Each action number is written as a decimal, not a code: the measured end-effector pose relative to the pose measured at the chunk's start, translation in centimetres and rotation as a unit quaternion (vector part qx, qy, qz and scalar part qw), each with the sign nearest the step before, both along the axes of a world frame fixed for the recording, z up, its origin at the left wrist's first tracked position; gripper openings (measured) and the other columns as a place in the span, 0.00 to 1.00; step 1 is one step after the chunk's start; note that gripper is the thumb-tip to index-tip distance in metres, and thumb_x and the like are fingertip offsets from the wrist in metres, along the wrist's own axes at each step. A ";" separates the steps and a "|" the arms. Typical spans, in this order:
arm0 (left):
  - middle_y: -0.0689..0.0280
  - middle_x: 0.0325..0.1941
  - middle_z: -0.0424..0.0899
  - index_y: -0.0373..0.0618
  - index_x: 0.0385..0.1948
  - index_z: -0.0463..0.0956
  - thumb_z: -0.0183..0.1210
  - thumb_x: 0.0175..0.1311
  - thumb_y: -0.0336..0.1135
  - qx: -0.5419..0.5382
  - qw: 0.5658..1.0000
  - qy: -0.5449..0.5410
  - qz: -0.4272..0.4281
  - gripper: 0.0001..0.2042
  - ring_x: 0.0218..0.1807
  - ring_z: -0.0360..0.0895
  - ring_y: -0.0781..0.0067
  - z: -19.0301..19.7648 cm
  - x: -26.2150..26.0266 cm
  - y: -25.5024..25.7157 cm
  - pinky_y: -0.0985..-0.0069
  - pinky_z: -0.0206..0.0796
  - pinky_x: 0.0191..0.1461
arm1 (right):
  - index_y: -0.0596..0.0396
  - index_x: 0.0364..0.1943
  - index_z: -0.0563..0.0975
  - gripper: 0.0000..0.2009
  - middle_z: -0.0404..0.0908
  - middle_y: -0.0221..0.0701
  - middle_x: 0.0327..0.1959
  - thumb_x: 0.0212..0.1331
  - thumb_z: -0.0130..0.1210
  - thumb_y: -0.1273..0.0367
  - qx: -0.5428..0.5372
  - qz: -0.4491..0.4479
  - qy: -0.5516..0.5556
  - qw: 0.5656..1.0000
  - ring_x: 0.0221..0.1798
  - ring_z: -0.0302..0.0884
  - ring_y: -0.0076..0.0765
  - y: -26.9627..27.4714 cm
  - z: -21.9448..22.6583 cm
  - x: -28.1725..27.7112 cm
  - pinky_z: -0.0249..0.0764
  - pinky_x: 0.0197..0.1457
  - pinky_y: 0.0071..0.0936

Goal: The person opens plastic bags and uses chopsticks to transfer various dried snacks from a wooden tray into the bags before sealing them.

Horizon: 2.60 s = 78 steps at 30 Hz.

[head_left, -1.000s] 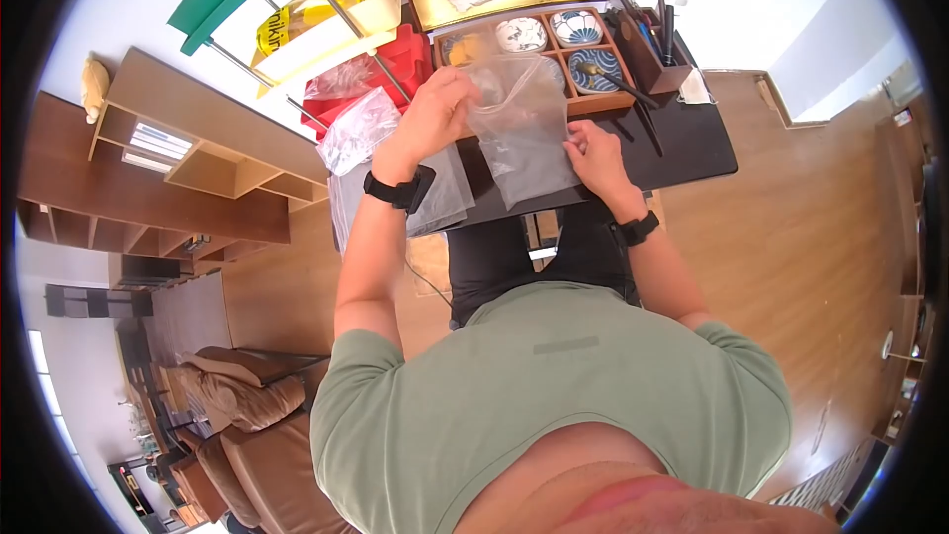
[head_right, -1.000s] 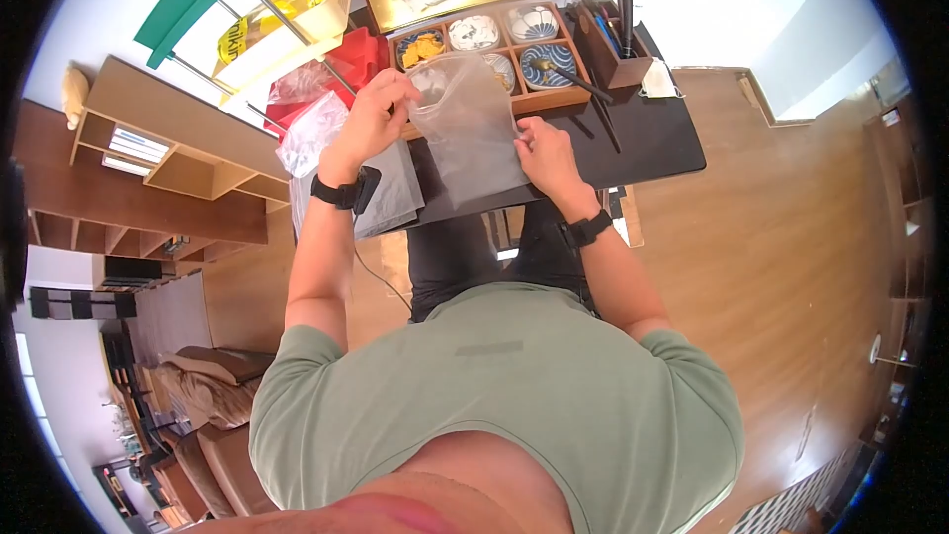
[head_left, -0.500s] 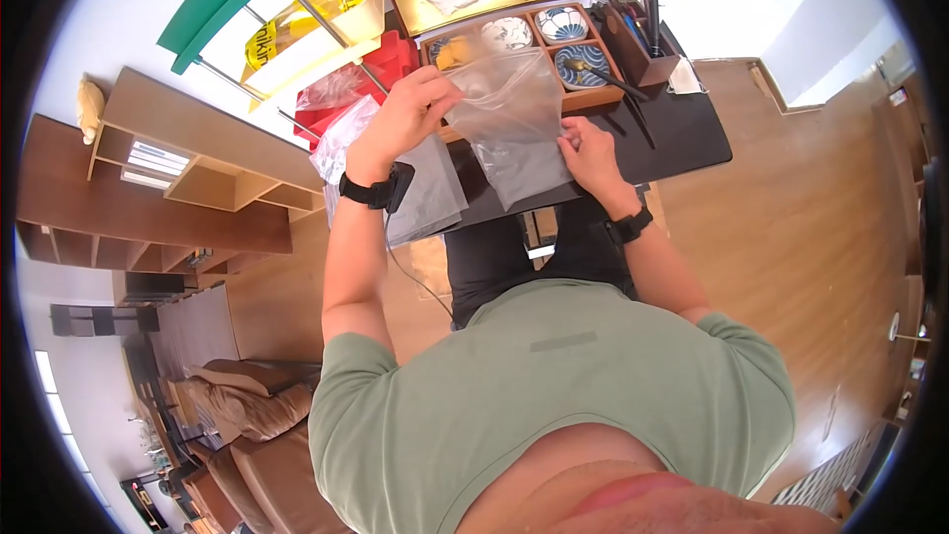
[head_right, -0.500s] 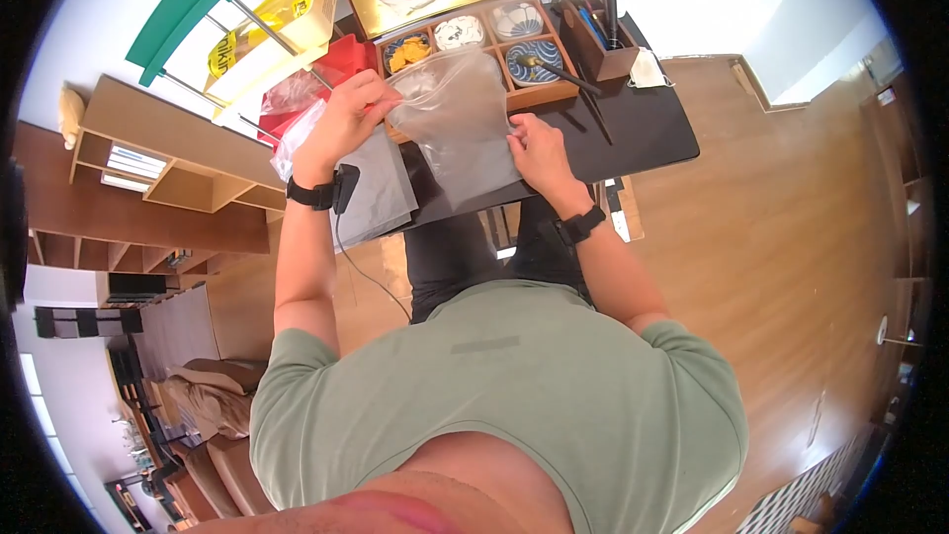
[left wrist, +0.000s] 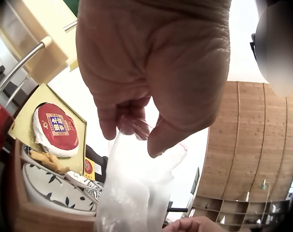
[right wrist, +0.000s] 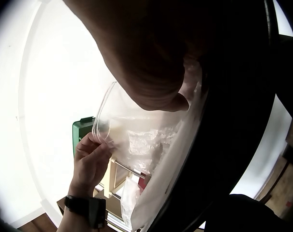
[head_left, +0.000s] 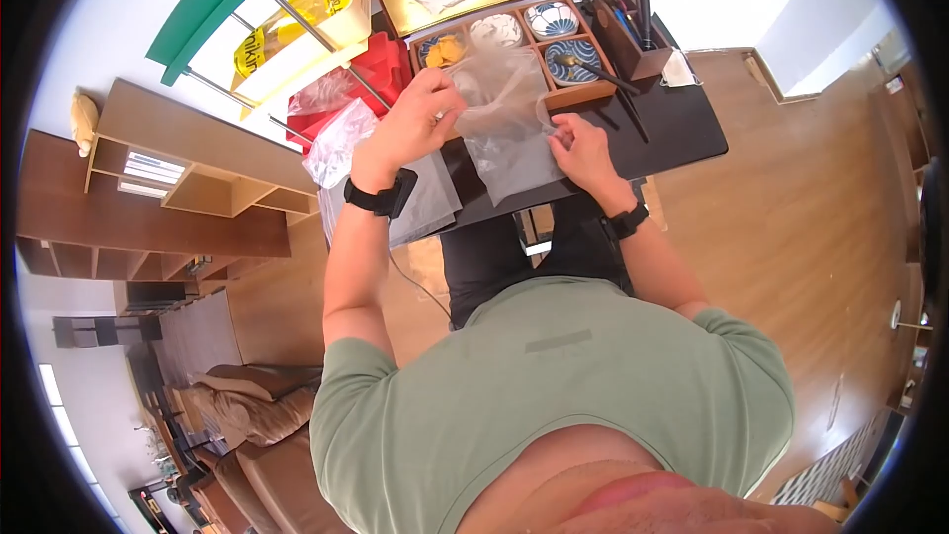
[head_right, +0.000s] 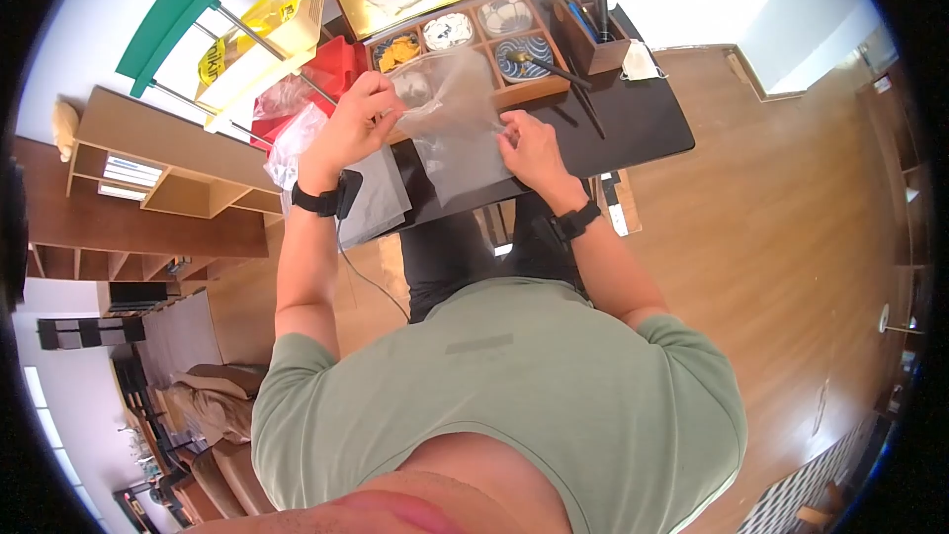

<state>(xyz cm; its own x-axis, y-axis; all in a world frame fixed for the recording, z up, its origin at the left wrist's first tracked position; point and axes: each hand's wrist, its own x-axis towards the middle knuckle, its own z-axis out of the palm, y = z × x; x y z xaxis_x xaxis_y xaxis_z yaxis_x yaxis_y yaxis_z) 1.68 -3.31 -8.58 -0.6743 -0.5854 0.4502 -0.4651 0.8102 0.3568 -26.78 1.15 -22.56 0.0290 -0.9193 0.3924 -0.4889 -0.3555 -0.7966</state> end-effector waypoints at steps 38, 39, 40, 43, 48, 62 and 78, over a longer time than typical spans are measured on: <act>0.60 0.38 0.77 0.42 0.33 0.81 0.67 0.54 0.25 -0.033 0.997 0.010 0.066 0.06 0.43 0.76 0.54 -3.6 -3.3 3.2 0.63 0.71 0.46 | 0.57 0.62 0.75 0.29 0.82 0.34 0.45 0.54 0.66 0.64 -0.048 -0.050 0.182 0.981 0.47 0.80 0.43 0.8 -0.2 0.4 0.71 0.52 0.38; 0.60 0.37 0.77 0.43 0.33 0.81 0.67 0.55 0.26 -0.040 0.997 0.010 0.068 0.06 0.43 0.76 0.55 -3.6 -3.4 3.2 0.63 0.70 0.46 | 0.57 0.63 0.74 0.30 0.82 0.34 0.45 0.54 0.66 0.64 -0.024 -0.045 0.191 0.980 0.47 0.80 0.42 0.9 0.1 0.4 0.70 0.52 0.38; 0.60 0.37 0.77 0.43 0.33 0.81 0.67 0.55 0.26 -0.039 0.997 0.010 0.068 0.06 0.43 0.76 0.55 -3.7 -3.4 3.2 0.63 0.70 0.46 | 0.57 0.63 0.74 0.30 0.82 0.34 0.45 0.54 0.66 0.64 -0.023 -0.045 0.191 0.980 0.47 0.80 0.42 0.9 0.2 0.5 0.70 0.52 0.38; 0.62 0.37 0.77 0.44 0.33 0.82 0.68 0.54 0.26 -0.072 0.995 -0.015 0.073 0.06 0.43 0.75 0.56 -3.8 -3.6 3.2 0.63 0.68 0.47 | 0.56 0.60 0.76 0.28 0.81 0.32 0.46 0.53 0.66 0.63 -0.019 -0.047 0.214 0.975 0.48 0.79 0.41 1.1 1.0 0.6 0.69 0.52 0.39; 0.63 0.37 0.77 0.46 0.35 0.83 0.67 0.55 0.26 -0.089 0.992 -0.030 0.088 0.07 0.44 0.75 0.58 -3.3 -3.7 3.4 0.63 0.65 0.49 | 0.56 0.43 0.83 0.16 0.80 0.35 0.50 0.53 0.65 0.62 -0.091 0.012 0.215 0.972 0.57 0.74 0.44 2.3 1.8 0.7 0.66 0.59 0.45; 0.63 0.38 0.76 0.44 0.36 0.83 0.67 0.54 0.26 -0.106 0.991 -0.031 0.080 0.08 0.45 0.74 0.58 -3.1 -4.2 3.4 0.63 0.64 0.50 | 0.51 0.51 0.80 0.21 0.75 0.39 0.61 0.55 0.66 0.60 -0.082 0.105 0.227 0.965 0.65 0.70 0.48 3.5 1.3 3.8 0.63 0.70 0.56; 0.65 0.35 0.77 0.48 0.37 0.82 0.68 0.52 0.26 -0.119 0.987 -0.040 0.095 0.10 0.43 0.75 0.61 -3.3 -4.2 4.0 0.61 0.62 0.55 | 0.52 0.24 0.77 0.05 0.74 0.29 0.21 0.48 0.62 0.76 -0.167 -0.218 0.053 0.960 0.26 0.74 0.37 1.2 0.0 -8.3 0.71 0.29 0.34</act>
<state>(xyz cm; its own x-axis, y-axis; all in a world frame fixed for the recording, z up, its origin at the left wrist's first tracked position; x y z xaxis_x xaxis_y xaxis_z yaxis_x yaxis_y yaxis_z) -2.55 0.73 -11.89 -0.6006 -0.5888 0.5409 -0.6364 0.7616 0.1224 -35.12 2.35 -22.53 -0.2741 -0.6760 0.6840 -0.7214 -0.3258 -0.6111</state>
